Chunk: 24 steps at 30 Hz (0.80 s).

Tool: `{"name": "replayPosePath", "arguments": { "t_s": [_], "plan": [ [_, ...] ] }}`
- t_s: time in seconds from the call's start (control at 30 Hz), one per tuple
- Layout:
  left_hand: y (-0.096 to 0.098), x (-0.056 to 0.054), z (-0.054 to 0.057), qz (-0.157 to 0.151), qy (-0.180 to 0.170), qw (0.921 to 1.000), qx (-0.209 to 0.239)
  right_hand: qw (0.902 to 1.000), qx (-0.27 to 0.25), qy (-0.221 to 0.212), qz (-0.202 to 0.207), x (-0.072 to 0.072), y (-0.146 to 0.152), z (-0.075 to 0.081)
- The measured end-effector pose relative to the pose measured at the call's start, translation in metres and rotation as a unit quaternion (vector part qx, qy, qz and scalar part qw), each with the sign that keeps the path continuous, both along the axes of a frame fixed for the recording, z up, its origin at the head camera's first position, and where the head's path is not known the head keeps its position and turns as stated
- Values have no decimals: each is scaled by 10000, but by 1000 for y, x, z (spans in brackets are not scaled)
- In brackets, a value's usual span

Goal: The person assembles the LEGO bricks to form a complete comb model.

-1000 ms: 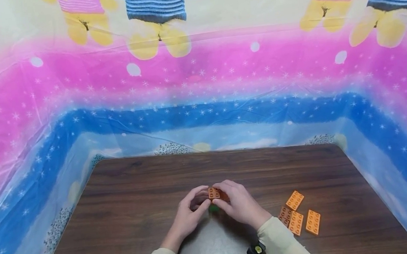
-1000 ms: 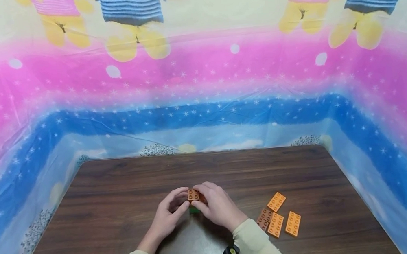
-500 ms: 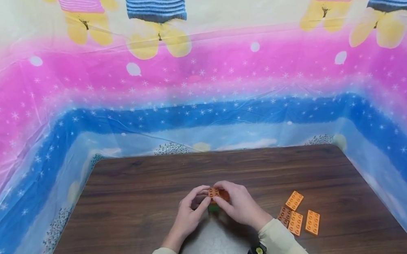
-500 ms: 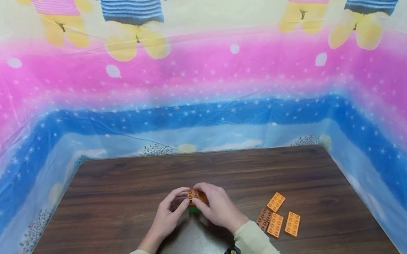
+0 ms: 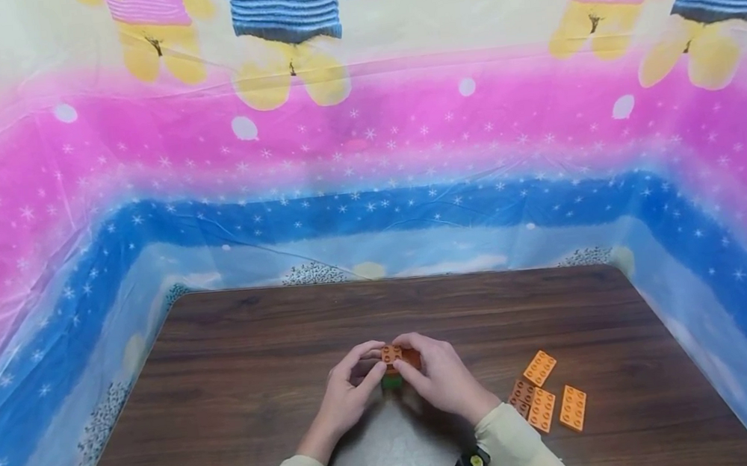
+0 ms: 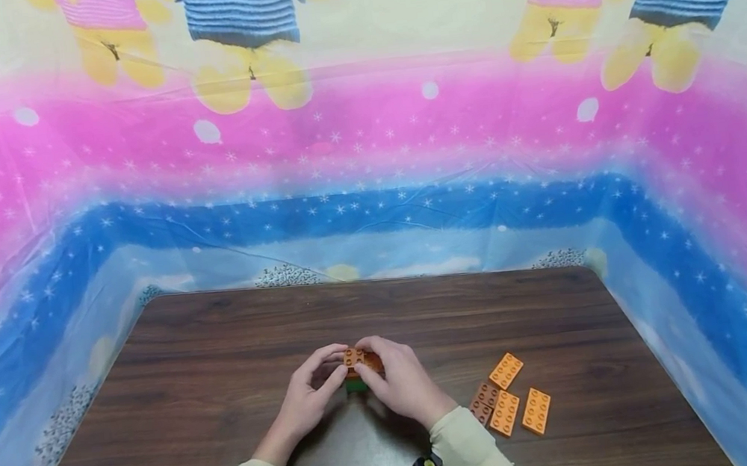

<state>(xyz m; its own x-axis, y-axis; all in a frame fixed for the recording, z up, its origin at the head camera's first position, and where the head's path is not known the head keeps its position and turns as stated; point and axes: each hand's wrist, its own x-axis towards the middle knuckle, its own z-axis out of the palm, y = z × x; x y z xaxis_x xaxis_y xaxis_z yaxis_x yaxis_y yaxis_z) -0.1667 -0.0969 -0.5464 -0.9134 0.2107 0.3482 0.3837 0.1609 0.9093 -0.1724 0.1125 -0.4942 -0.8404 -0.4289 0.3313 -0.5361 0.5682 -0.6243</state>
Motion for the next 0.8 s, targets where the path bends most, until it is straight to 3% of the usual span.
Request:
{"name": "replayPosePath", "arguments": {
  "t_s": [0.3, 0.8],
  "plan": [
    [0, 0, -1, -68, 121, 9999, 58, 10000, -60, -16, -40, 1, 0, -2],
    [2, 0, -2, -122, -70, 9995, 293, 9999, -65, 97, -70, 1, -1, -3]
  ]
}}
